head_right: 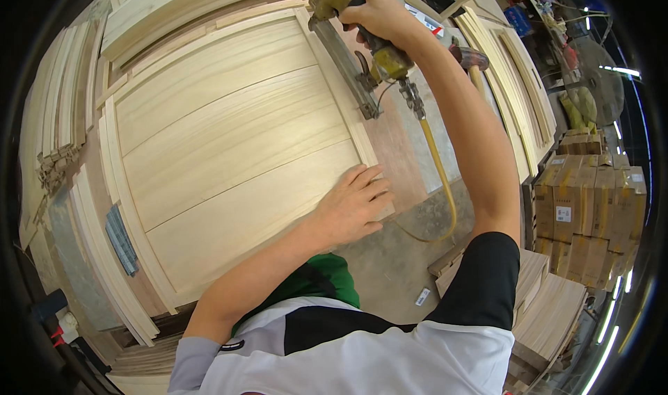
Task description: Assembling wooden slats into a furniture panel using glue and a pneumatic nail gun.
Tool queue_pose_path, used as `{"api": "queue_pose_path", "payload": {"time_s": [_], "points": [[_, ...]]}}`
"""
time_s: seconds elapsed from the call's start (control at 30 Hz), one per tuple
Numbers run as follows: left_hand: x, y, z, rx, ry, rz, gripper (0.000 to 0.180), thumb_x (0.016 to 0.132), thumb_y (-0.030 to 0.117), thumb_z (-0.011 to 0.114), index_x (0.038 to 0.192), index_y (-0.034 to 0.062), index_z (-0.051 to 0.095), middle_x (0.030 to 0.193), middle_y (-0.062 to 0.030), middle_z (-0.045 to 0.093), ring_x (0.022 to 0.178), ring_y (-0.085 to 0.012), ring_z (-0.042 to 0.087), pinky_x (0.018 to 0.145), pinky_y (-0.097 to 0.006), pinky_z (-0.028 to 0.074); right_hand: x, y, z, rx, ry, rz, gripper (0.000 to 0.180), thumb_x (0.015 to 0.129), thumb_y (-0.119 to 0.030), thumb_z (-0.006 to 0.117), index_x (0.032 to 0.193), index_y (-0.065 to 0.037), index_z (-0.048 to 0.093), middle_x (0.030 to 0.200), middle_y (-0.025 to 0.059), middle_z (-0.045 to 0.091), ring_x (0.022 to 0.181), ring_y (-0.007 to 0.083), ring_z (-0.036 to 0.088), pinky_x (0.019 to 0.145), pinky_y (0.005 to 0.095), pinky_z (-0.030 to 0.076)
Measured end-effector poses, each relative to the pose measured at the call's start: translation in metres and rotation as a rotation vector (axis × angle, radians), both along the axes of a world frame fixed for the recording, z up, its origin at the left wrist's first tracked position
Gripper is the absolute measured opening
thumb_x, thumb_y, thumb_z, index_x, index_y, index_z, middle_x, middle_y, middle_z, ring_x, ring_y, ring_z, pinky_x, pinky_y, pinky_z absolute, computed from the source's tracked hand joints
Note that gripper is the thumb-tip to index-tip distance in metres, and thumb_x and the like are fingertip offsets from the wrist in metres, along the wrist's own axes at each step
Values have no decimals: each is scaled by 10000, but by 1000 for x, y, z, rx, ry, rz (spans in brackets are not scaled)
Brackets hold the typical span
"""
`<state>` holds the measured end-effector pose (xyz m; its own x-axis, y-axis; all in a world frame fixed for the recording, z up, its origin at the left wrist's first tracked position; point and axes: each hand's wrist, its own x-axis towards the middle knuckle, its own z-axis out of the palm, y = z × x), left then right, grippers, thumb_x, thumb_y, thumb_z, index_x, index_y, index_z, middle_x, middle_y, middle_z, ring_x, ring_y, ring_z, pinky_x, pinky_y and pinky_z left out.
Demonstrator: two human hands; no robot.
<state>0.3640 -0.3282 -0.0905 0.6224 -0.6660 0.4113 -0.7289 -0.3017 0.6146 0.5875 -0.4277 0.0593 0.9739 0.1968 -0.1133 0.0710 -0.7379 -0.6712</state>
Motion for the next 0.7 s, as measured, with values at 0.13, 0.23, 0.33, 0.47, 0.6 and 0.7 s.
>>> {"api": "queue_pose_path", "payload": {"time_s": [0.13,0.23,0.33,0.47,0.6,0.7], "points": [[1,2,3,-21,37,-10,517,661,241,774,1117,68,603,1244,-75,527,1284,-292,396,1093,-428,305,13,13,-4,-120,-6,-38,271,782,-238,642,837,28,656,598,56,578,480,116,564,466,251,454],[4,2,1,-28,41,-6,514,651,227,781,1107,68,604,1236,-75,531,1281,-290,399,1088,-424,317,21,15,1,-133,28,-99,214,772,-180,627,793,32,638,603,81,598,510,159,571,473,299,456],[4,2,2,-40,40,0,515,644,219,783,1103,70,603,1230,-74,536,1281,-288,400,1081,-426,325,5,8,3,-92,-26,-50,186,766,-168,628,768,18,638,614,66,597,519,142,570,472,287,449],[0,0,1,-48,36,5,518,641,198,772,1113,71,601,1224,-73,540,1279,-286,402,1079,-426,328,-29,1,13,-76,75,-57,192,768,-171,625,791,20,638,626,80,597,524,151,573,480,291,458],[-1,-3,-2,-62,32,5,506,641,184,765,1106,65,607,1219,-73,544,1272,-286,409,1077,-424,328,-39,-15,-6,-122,-20,-54,279,787,-241,642,834,34,641,597,61,579,475,119,562,465,256,453],[-4,0,-4,-88,-3,37,496,641,187,767,1096,59,616,1218,-80,546,1263,-285,417,1070,-420,331,-60,-16,3,-98,56,-17,259,781,-219,653,831,35,631,593,65,576,469,122,559,457,256,449]]}}
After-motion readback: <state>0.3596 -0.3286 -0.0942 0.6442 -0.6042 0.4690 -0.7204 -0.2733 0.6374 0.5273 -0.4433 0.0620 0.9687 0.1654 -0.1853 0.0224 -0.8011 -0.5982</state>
